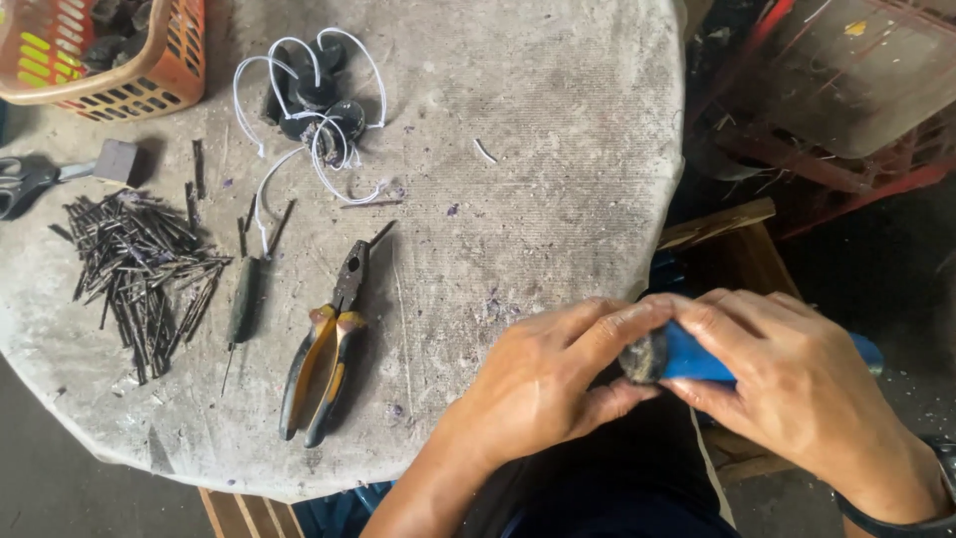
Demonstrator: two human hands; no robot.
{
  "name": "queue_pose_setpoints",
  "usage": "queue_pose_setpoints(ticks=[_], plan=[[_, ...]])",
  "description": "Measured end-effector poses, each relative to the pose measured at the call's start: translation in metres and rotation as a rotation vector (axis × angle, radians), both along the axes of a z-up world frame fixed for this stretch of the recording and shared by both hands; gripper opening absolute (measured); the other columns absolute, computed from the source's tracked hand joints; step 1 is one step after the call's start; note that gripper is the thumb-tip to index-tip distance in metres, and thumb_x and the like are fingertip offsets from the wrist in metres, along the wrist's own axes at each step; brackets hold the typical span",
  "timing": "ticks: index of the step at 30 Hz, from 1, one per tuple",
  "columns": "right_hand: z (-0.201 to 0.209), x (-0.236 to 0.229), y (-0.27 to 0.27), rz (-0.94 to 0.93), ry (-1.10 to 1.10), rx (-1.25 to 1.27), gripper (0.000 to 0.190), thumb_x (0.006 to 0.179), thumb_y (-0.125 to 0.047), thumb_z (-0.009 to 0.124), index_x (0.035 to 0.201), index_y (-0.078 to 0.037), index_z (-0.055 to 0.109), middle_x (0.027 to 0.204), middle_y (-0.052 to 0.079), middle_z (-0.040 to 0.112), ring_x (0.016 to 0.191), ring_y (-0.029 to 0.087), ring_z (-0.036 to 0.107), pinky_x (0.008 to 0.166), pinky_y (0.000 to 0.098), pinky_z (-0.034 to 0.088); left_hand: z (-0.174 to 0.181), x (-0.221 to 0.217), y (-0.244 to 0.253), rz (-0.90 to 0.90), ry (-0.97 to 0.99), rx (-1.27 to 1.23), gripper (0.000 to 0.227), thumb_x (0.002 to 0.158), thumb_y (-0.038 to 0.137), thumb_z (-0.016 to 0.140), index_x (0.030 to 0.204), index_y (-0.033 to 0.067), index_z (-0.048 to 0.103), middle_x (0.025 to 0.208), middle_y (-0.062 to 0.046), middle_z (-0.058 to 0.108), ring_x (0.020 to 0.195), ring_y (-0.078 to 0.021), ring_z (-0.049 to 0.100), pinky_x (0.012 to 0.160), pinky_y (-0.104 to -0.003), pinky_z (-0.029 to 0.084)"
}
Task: Assembling candle wicks by threading them through bases and inserting them into plastic tubes.
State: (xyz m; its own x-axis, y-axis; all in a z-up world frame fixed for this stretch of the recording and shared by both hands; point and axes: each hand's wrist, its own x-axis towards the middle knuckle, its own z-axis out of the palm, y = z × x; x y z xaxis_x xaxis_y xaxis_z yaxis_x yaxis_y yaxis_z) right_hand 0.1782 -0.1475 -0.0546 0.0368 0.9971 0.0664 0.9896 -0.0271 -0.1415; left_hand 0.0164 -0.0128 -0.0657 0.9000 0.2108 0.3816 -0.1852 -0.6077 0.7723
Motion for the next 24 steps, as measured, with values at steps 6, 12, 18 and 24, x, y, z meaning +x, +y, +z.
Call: queue_pose_setpoints(ticks=[6,12,18,24], plan=[[-0.006,0.024,-0.011,-0.25,0.241,0.095,0.056,0.074,-0.033,0.05,0.122,-0.005,0.042,0.118,0.011,0.053,0.102,0.025,0.054,0.083,0.0346,0.042,0.012,-0.052,0.024,0.538,0.105,0.323,0.047,0.067,0.03,0.073,0.102,0.0051,0.055,0.102,-0.009,0.059,0.093,-0.0191,0.058,0.086,-0.029,0.046],[-0.029,0.049,-0.03,-0.6,0.381,0.133,0.053,0.073,-0.023,0.057,0.119,0.0,0.044,0.111,0.015,0.054,0.096,0.028,0.054,0.075,0.0359,0.042,-0.033,-0.128,0.031,0.985,0.718,0.901,0.025,0.076,0.048,0.058,0.084,0.0243,0.058,0.073,0.007,0.06,0.078,-0.0146,0.059,0.061,-0.031,0.045],[-0.034,0.045,-0.022,-0.582,0.46,0.336,0.055,0.074,-0.012,0.063,0.118,0.006,0.036,0.102,0.019,0.053,0.09,0.027,0.055,0.071,0.0337,0.044,-0.057,-0.139,0.032,1.004,0.954,1.003,0.035,0.074,0.053,0.052,0.094,0.0248,0.058,0.079,0.009,0.057,0.089,-0.0173,0.051,0.079,-0.032,0.039],[-0.024,0.041,-0.021,-0.601,0.549,0.305,0.061,0.072,-0.03,0.054,0.122,-0.001,0.033,0.091,0.015,0.058,0.079,0.022,0.06,0.071,0.0317,0.045,-0.019,-0.138,0.066,0.991,1.339,0.099,0.027,0.079,0.031,0.05,0.1,0.0199,0.062,0.087,-0.004,0.065,0.087,-0.0183,0.058,0.089,-0.037,0.044]])
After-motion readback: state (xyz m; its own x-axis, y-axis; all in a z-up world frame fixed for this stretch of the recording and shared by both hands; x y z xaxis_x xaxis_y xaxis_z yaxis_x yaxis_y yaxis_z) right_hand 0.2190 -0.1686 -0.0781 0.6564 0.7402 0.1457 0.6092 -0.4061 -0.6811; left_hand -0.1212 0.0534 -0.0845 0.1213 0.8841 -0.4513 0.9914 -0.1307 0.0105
